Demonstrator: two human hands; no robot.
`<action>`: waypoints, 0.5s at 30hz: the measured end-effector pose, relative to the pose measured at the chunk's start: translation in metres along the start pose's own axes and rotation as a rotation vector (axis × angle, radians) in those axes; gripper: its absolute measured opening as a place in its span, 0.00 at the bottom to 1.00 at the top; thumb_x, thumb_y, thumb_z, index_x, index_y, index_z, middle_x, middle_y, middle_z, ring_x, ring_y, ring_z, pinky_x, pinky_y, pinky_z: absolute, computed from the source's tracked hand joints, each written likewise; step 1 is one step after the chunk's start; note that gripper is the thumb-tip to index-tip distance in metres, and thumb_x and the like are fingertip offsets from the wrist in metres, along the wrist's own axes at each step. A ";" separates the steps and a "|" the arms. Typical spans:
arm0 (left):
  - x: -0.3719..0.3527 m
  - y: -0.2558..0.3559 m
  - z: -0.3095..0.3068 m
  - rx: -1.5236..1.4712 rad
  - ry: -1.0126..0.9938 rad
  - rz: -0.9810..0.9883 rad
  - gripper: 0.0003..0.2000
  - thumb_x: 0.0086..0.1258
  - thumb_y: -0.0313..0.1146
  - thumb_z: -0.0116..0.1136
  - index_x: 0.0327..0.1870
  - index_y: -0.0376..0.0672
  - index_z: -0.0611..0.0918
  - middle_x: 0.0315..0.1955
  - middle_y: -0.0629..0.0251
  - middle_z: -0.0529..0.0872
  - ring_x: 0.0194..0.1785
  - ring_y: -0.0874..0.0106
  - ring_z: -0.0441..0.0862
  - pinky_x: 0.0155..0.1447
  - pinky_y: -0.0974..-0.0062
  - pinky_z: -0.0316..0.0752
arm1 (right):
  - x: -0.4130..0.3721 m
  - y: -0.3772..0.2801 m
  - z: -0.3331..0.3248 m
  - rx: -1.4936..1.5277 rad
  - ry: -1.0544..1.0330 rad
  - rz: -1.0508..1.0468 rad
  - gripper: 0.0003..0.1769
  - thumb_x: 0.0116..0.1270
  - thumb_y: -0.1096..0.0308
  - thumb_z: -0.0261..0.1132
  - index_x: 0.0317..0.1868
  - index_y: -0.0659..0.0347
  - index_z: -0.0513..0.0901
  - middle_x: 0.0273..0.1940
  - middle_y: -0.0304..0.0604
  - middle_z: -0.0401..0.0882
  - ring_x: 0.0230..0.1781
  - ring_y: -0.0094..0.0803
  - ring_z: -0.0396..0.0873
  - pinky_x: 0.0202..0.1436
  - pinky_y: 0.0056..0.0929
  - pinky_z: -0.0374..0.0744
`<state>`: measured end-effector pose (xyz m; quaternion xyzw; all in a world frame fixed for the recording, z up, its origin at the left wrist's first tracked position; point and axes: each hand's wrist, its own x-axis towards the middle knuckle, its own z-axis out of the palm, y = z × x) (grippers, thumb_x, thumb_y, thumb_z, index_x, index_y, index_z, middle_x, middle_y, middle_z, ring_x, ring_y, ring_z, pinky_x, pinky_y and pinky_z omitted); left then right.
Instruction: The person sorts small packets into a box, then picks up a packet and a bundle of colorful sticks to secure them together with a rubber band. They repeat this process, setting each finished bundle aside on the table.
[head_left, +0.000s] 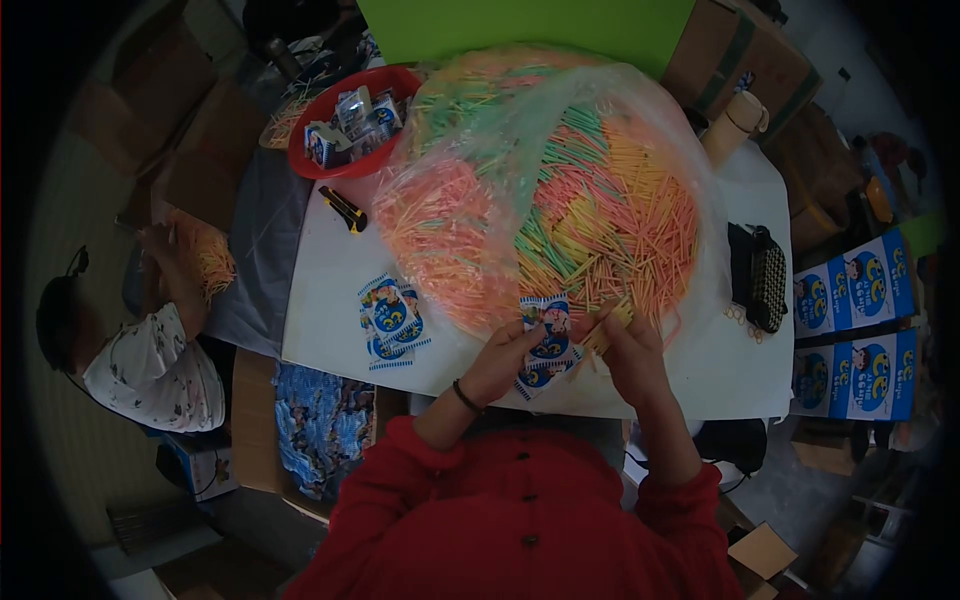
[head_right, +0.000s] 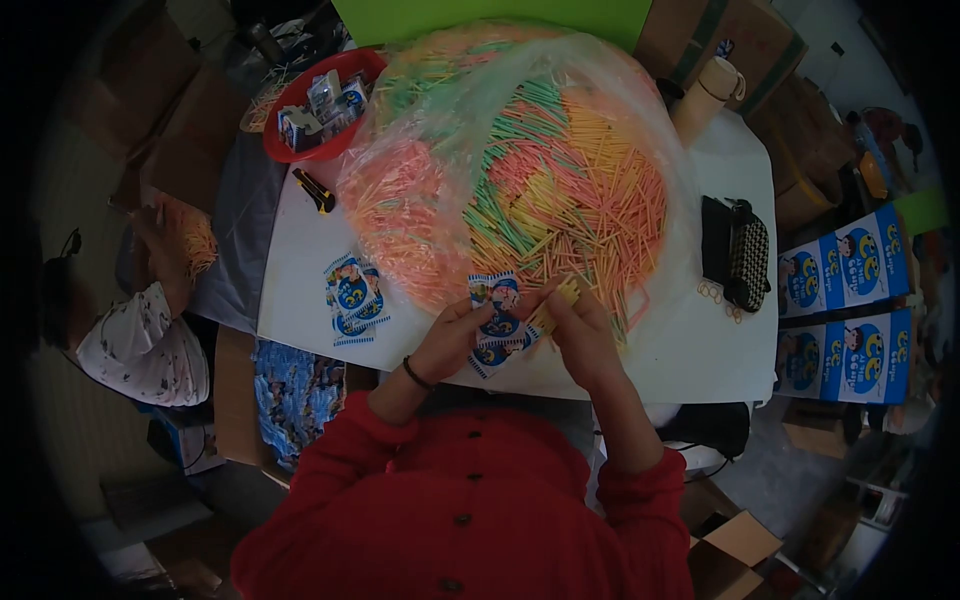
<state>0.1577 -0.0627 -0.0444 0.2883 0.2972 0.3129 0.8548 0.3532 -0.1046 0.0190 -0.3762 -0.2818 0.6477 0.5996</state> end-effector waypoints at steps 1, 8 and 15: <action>0.000 -0.001 -0.001 -0.066 -0.039 -0.027 0.16 0.77 0.34 0.48 0.60 0.36 0.75 0.50 0.63 0.84 0.48 0.74 0.83 0.54 0.76 0.78 | -0.002 0.008 0.006 -0.103 0.000 0.081 0.10 0.77 0.67 0.50 0.50 0.63 0.72 0.46 0.42 0.78 0.50 0.32 0.79 0.56 0.31 0.77; -0.007 -0.002 -0.003 -0.282 -0.008 0.022 0.14 0.77 0.35 0.50 0.54 0.36 0.79 0.46 0.64 0.85 0.46 0.76 0.83 0.51 0.77 0.77 | -0.004 0.038 0.003 -0.338 -0.039 0.030 0.09 0.77 0.67 0.51 0.50 0.61 0.72 0.45 0.45 0.80 0.46 0.31 0.80 0.54 0.31 0.78; -0.019 0.005 -0.001 0.400 0.074 0.288 0.06 0.70 0.25 0.58 0.41 0.35 0.85 0.34 0.70 0.87 0.37 0.85 0.80 0.42 0.85 0.75 | -0.011 -0.003 0.014 0.156 0.002 -0.103 0.07 0.77 0.65 0.50 0.48 0.58 0.70 0.44 0.45 0.81 0.51 0.37 0.80 0.61 0.40 0.74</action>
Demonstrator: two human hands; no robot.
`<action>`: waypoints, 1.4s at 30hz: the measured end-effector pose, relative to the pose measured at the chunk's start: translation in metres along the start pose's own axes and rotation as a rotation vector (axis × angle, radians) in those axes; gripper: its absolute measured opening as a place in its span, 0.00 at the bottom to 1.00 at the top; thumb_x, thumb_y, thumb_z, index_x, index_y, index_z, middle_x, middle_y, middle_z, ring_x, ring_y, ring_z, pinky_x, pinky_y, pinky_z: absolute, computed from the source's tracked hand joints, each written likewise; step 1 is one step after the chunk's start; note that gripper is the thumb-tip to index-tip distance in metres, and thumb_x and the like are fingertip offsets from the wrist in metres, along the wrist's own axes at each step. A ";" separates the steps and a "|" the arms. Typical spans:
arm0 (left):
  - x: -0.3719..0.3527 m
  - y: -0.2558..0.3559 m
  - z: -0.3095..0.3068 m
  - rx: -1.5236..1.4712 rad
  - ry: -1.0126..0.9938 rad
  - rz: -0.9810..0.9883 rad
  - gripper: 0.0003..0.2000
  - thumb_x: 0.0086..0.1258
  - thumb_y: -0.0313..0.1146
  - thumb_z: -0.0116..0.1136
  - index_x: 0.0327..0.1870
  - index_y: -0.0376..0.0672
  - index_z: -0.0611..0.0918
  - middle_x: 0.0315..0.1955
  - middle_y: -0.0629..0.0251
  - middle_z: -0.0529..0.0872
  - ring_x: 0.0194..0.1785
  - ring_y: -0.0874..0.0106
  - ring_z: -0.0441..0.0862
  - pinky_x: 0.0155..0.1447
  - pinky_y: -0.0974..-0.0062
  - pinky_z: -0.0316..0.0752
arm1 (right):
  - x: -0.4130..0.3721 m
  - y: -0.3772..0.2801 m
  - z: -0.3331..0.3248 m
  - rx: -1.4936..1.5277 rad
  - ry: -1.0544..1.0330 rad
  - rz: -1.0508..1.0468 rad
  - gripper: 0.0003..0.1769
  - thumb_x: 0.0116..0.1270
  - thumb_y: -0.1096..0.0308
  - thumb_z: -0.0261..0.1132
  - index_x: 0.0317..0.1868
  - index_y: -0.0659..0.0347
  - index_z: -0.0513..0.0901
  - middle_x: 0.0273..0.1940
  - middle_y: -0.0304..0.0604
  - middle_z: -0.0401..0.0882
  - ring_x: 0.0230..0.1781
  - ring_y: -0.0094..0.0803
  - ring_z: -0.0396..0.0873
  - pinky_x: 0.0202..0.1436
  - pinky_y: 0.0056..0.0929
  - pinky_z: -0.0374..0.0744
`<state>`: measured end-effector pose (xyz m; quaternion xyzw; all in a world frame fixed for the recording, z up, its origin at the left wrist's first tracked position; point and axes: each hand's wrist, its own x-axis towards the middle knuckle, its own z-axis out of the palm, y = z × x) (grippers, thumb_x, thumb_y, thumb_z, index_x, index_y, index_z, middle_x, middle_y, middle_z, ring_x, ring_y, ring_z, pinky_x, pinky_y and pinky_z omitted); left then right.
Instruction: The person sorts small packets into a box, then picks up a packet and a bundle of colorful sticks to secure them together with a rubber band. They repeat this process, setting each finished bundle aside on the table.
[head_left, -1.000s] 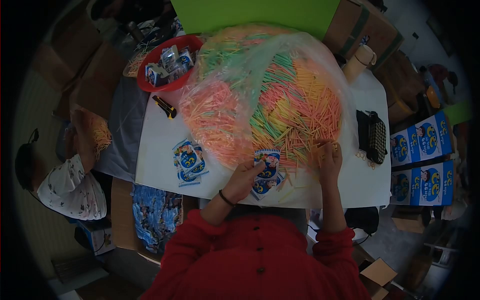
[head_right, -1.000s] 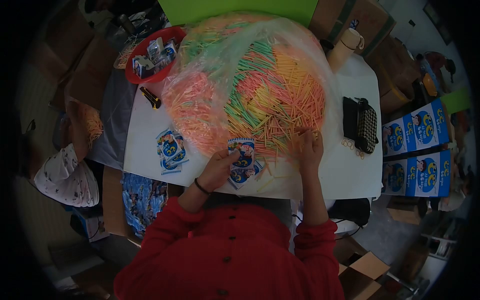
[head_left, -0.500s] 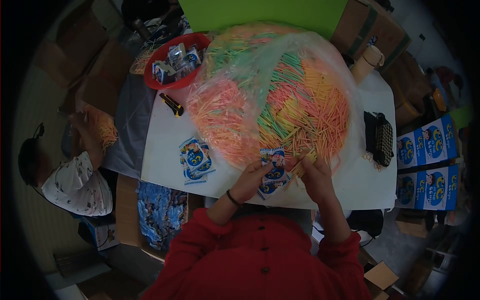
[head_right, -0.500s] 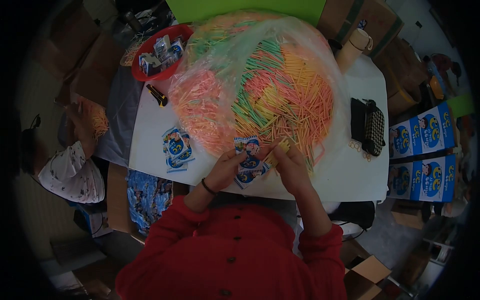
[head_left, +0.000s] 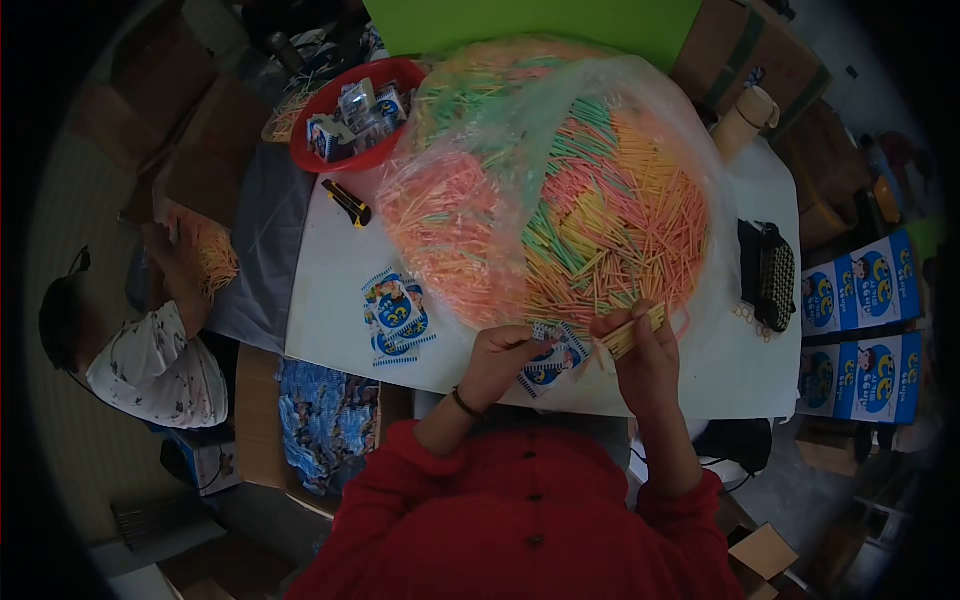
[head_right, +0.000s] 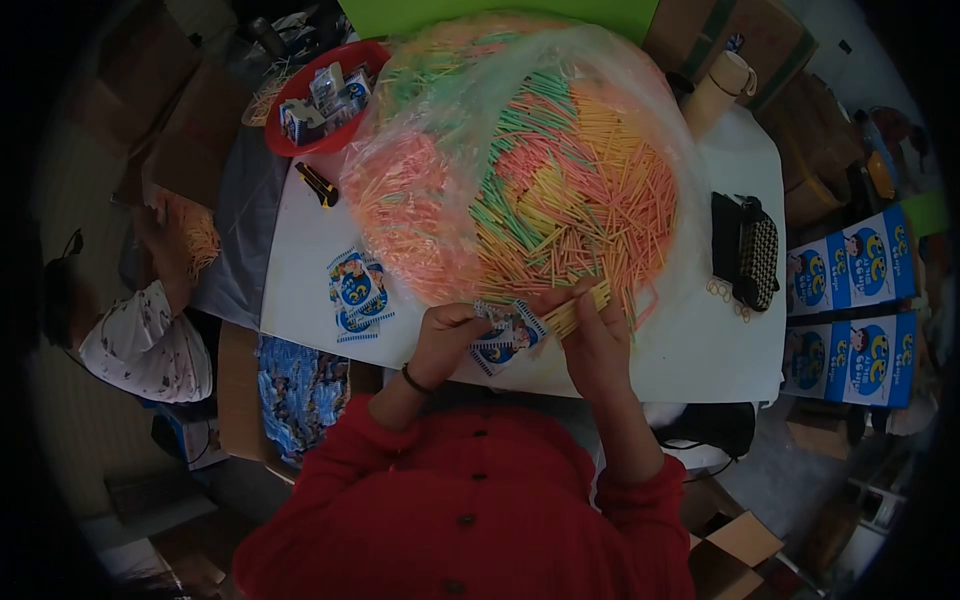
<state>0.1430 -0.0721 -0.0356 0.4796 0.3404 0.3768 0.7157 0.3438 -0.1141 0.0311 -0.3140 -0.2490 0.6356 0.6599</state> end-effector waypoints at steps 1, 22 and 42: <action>0.001 0.002 0.003 -0.019 0.017 -0.034 0.06 0.68 0.23 0.59 0.41 0.35 0.86 0.34 0.69 0.87 0.37 0.85 0.80 0.42 0.85 0.76 | 0.001 -0.002 0.008 -0.020 -0.029 -0.050 0.07 0.77 0.64 0.50 0.48 0.57 0.70 0.45 0.45 0.81 0.56 0.38 0.77 0.63 0.40 0.72; -0.002 0.004 0.010 0.241 -0.146 0.075 0.11 0.68 0.24 0.60 0.50 0.36 0.84 0.36 0.70 0.87 0.40 0.82 0.80 0.45 0.81 0.76 | 0.022 0.019 0.002 -0.574 -0.312 -0.108 0.08 0.78 0.62 0.47 0.47 0.56 0.70 0.47 0.46 0.83 0.69 0.40 0.64 0.73 0.43 0.56; -0.001 0.008 0.007 0.117 -0.214 -0.022 0.12 0.68 0.23 0.59 0.52 0.37 0.83 0.42 0.71 0.86 0.47 0.82 0.79 0.50 0.81 0.75 | 0.020 0.016 0.004 -0.795 -0.429 -0.402 0.02 0.74 0.66 0.50 0.42 0.53 0.69 0.45 0.38 0.85 0.71 0.38 0.62 0.77 0.47 0.37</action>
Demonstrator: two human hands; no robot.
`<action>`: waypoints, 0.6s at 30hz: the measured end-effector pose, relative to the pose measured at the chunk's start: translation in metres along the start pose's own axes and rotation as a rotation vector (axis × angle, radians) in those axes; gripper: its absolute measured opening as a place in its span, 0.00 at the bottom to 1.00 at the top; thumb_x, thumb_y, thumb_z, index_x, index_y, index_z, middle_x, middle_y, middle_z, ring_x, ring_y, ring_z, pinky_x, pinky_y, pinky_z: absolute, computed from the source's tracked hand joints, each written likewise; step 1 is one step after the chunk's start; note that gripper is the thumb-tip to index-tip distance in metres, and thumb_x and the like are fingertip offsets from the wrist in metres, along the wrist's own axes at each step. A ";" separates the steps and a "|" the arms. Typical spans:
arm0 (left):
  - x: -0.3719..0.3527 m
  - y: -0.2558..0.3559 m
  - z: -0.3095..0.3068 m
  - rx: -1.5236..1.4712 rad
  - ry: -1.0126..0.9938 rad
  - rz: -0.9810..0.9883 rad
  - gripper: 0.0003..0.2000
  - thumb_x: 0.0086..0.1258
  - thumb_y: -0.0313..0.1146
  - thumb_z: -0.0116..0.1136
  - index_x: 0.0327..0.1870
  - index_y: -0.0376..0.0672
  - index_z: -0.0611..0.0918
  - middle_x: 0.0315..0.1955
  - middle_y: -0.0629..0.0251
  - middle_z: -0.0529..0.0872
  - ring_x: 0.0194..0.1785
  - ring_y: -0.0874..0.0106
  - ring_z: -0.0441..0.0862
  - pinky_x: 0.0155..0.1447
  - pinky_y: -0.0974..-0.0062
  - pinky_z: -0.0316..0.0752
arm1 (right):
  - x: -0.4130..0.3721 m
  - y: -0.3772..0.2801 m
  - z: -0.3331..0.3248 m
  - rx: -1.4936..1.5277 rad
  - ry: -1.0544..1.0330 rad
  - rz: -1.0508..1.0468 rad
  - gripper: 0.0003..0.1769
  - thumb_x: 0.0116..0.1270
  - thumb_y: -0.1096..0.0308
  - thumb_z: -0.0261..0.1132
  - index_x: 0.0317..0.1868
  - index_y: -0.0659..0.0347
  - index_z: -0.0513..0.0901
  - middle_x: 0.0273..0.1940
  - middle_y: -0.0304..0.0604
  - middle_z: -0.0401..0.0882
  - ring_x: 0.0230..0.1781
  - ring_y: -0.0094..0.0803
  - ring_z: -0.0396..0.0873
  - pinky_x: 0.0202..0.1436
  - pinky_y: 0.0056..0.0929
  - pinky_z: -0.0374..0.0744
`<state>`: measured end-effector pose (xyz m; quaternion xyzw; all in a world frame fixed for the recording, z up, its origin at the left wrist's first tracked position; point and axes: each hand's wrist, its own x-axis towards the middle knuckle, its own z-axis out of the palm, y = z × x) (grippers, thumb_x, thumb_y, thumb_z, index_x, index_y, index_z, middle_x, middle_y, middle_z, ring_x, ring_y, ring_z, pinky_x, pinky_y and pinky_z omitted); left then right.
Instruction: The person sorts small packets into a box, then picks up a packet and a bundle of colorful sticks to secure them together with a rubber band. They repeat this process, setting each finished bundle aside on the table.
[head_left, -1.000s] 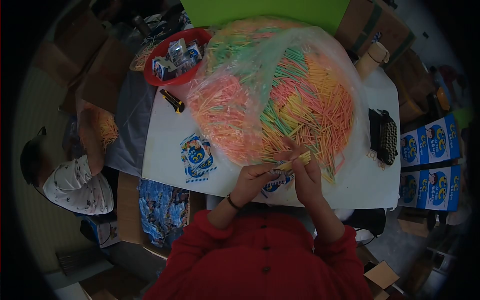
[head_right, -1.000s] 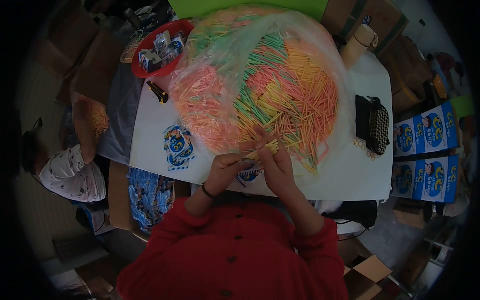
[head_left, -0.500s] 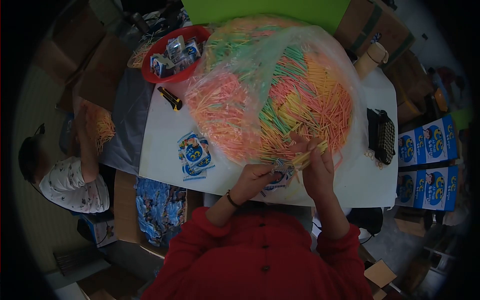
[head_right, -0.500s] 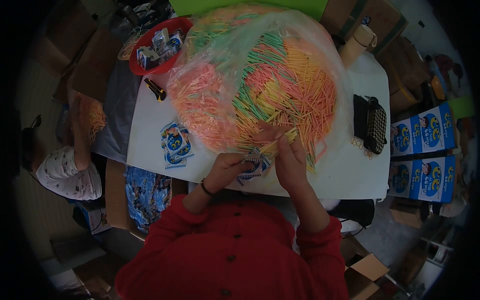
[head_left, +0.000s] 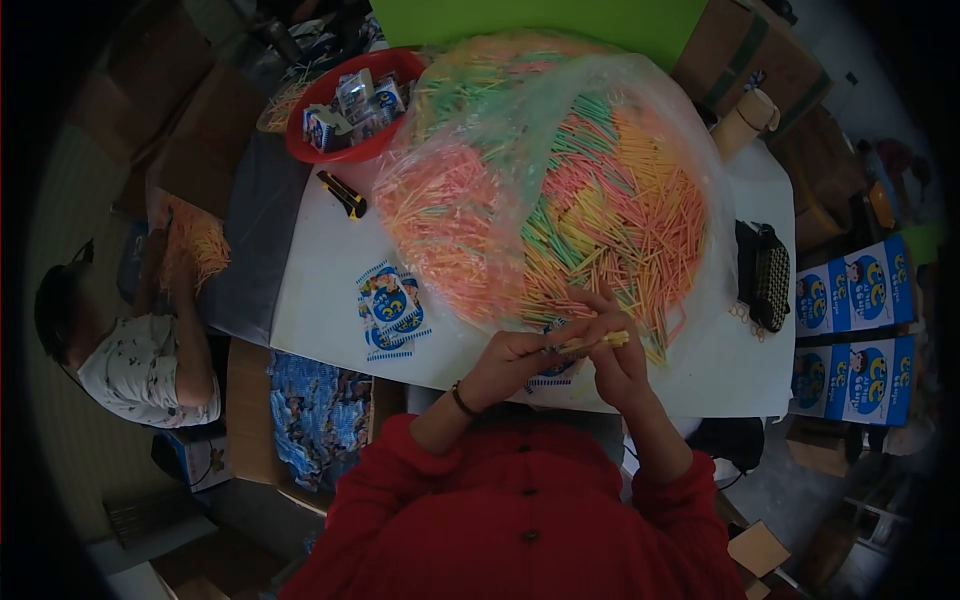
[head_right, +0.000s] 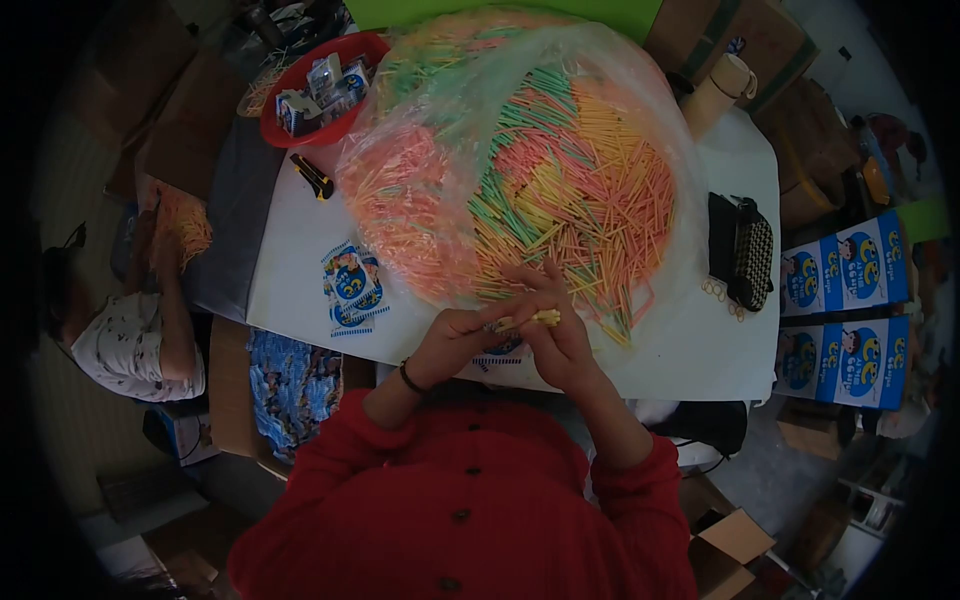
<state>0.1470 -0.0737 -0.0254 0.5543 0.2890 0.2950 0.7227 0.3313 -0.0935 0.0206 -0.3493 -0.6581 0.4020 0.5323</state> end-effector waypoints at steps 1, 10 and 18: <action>0.001 0.000 0.001 -0.046 0.025 -0.008 0.14 0.68 0.22 0.58 0.54 0.37 0.82 0.44 0.70 0.86 0.49 0.81 0.80 0.52 0.81 0.75 | -0.002 -0.001 0.001 -0.074 -0.005 -0.059 0.01 0.74 0.68 0.51 0.42 0.53 0.69 0.46 0.40 0.85 0.70 0.39 0.64 0.77 0.47 0.38; 0.001 0.001 0.003 0.119 0.087 0.095 0.10 0.70 0.25 0.57 0.49 0.38 0.84 0.32 0.69 0.86 0.37 0.83 0.81 0.42 0.81 0.76 | -0.007 -0.003 0.004 0.005 0.113 -0.009 0.03 0.75 0.68 0.51 0.45 0.55 0.67 0.46 0.48 0.85 0.66 0.46 0.71 0.77 0.50 0.41; 0.000 0.003 0.001 0.070 0.070 0.082 0.10 0.69 0.26 0.58 0.49 0.37 0.84 0.32 0.67 0.87 0.37 0.83 0.81 0.42 0.81 0.76 | -0.007 0.000 -0.002 0.072 0.053 -0.021 0.04 0.75 0.69 0.51 0.47 0.57 0.68 0.48 0.50 0.84 0.64 0.45 0.72 0.76 0.48 0.49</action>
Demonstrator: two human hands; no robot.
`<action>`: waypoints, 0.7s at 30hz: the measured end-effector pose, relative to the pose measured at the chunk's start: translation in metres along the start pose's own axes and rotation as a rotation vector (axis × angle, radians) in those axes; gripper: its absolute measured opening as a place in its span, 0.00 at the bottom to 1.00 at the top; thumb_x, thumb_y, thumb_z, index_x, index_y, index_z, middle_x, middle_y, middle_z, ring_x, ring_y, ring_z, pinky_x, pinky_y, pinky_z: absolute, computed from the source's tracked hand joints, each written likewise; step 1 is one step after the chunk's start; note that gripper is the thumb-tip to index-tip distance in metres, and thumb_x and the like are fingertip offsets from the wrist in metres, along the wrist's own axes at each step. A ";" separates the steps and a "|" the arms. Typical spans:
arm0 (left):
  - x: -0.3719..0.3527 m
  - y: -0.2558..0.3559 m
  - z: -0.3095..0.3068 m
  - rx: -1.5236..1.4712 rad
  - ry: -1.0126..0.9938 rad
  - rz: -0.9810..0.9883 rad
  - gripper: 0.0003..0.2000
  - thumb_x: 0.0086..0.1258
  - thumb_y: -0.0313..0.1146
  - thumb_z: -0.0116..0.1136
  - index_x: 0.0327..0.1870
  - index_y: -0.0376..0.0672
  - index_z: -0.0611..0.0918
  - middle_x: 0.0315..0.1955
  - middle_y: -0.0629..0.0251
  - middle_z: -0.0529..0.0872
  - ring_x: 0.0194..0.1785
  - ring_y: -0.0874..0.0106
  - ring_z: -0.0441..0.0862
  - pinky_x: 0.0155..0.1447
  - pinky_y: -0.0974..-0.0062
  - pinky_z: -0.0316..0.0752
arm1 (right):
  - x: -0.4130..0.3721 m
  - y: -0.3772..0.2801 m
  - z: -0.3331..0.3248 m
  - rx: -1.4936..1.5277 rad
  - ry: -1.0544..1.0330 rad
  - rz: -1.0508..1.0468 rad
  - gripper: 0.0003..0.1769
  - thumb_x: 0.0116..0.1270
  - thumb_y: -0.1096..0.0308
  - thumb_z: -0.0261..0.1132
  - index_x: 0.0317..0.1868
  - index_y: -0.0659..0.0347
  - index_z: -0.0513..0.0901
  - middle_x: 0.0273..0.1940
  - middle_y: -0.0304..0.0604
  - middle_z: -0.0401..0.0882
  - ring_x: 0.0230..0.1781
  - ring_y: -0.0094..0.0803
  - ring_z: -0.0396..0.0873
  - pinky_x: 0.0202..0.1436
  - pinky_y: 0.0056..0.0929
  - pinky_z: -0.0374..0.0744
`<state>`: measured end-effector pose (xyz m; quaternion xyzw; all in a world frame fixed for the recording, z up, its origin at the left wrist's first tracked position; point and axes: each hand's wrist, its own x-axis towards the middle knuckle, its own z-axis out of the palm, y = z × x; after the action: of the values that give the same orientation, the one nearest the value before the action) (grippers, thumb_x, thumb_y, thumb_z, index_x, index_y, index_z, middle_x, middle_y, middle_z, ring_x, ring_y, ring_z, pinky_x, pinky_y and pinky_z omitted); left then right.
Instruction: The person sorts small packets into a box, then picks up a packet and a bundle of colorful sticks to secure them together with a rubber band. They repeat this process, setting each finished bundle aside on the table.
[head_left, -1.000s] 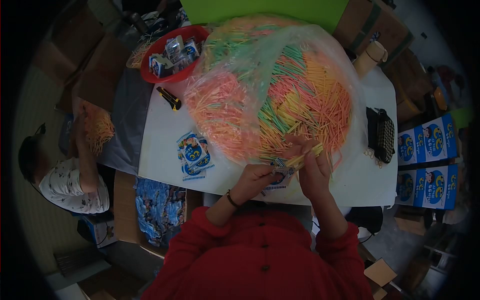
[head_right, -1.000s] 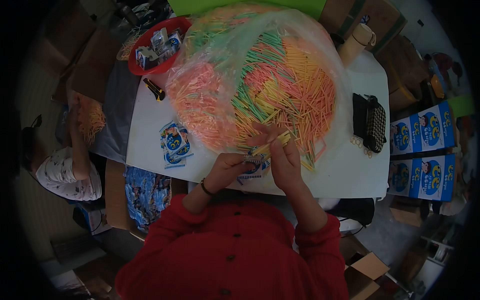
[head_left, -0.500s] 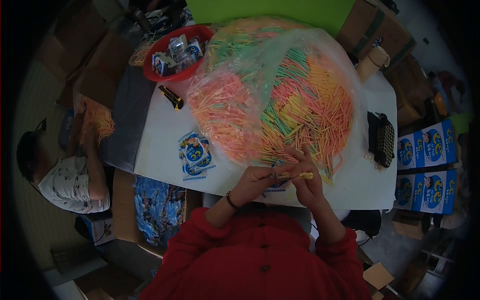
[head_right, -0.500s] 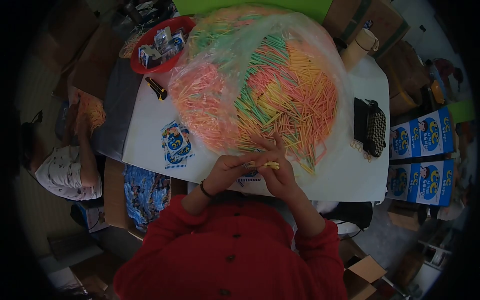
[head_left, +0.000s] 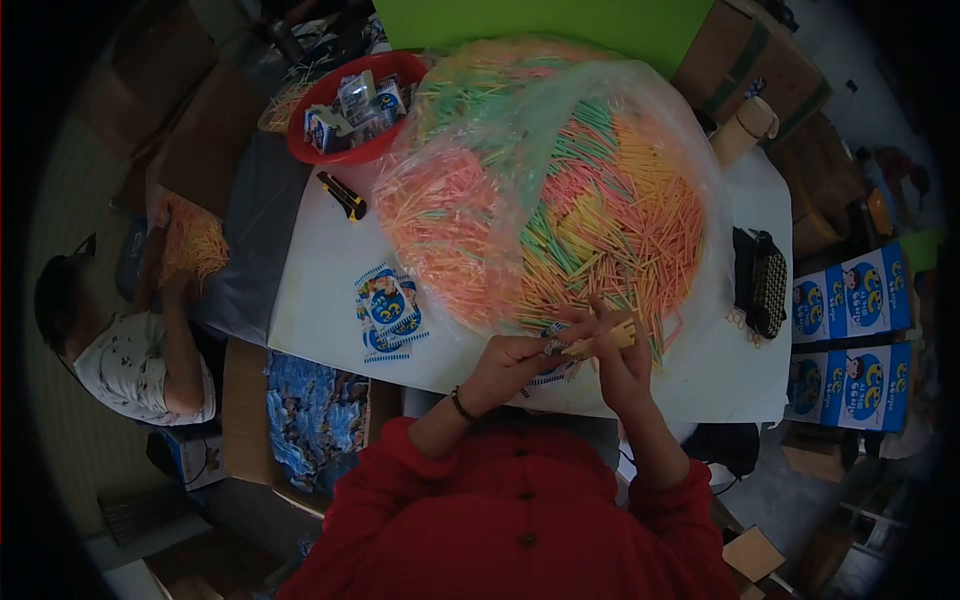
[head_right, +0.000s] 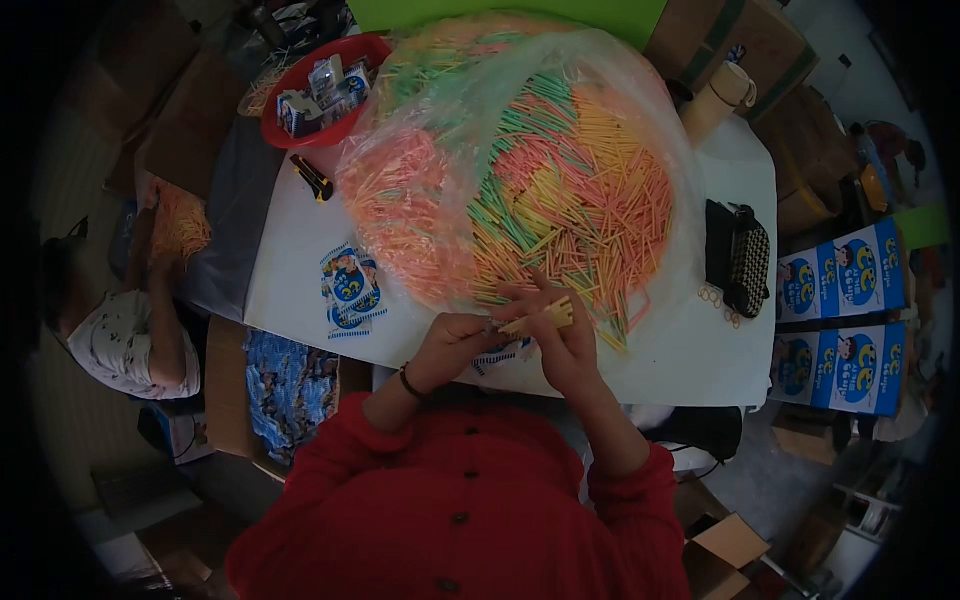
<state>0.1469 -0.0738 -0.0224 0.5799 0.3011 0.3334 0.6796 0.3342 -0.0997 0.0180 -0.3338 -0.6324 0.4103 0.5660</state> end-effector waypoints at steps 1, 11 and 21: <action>-0.001 0.002 0.000 0.103 -0.022 0.056 0.10 0.69 0.26 0.58 0.50 0.37 0.83 0.33 0.67 0.87 0.37 0.82 0.81 0.43 0.81 0.75 | 0.001 0.001 0.000 0.216 0.093 0.203 0.06 0.75 0.68 0.51 0.48 0.58 0.68 0.47 0.50 0.84 0.63 0.45 0.73 0.75 0.46 0.54; -0.001 0.000 0.006 0.102 -0.028 0.042 0.15 0.71 0.25 0.56 0.58 0.40 0.80 0.37 0.69 0.87 0.41 0.83 0.81 0.46 0.82 0.76 | -0.005 0.000 0.002 0.082 0.100 0.387 0.06 0.76 0.65 0.51 0.47 0.58 0.69 0.44 0.48 0.84 0.62 0.44 0.74 0.72 0.45 0.62; -0.002 -0.003 0.009 -0.242 -0.010 -0.102 0.10 0.75 0.30 0.53 0.50 0.39 0.84 0.37 0.73 0.86 0.40 0.85 0.79 0.45 0.84 0.76 | 0.001 0.000 0.003 0.014 0.040 -0.102 0.03 0.76 0.68 0.49 0.44 0.57 0.67 0.43 0.47 0.85 0.60 0.44 0.75 0.77 0.49 0.42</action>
<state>0.1530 -0.0807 -0.0240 0.4795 0.2842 0.3294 0.7621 0.3315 -0.0988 0.0187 -0.3052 -0.6342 0.3788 0.6009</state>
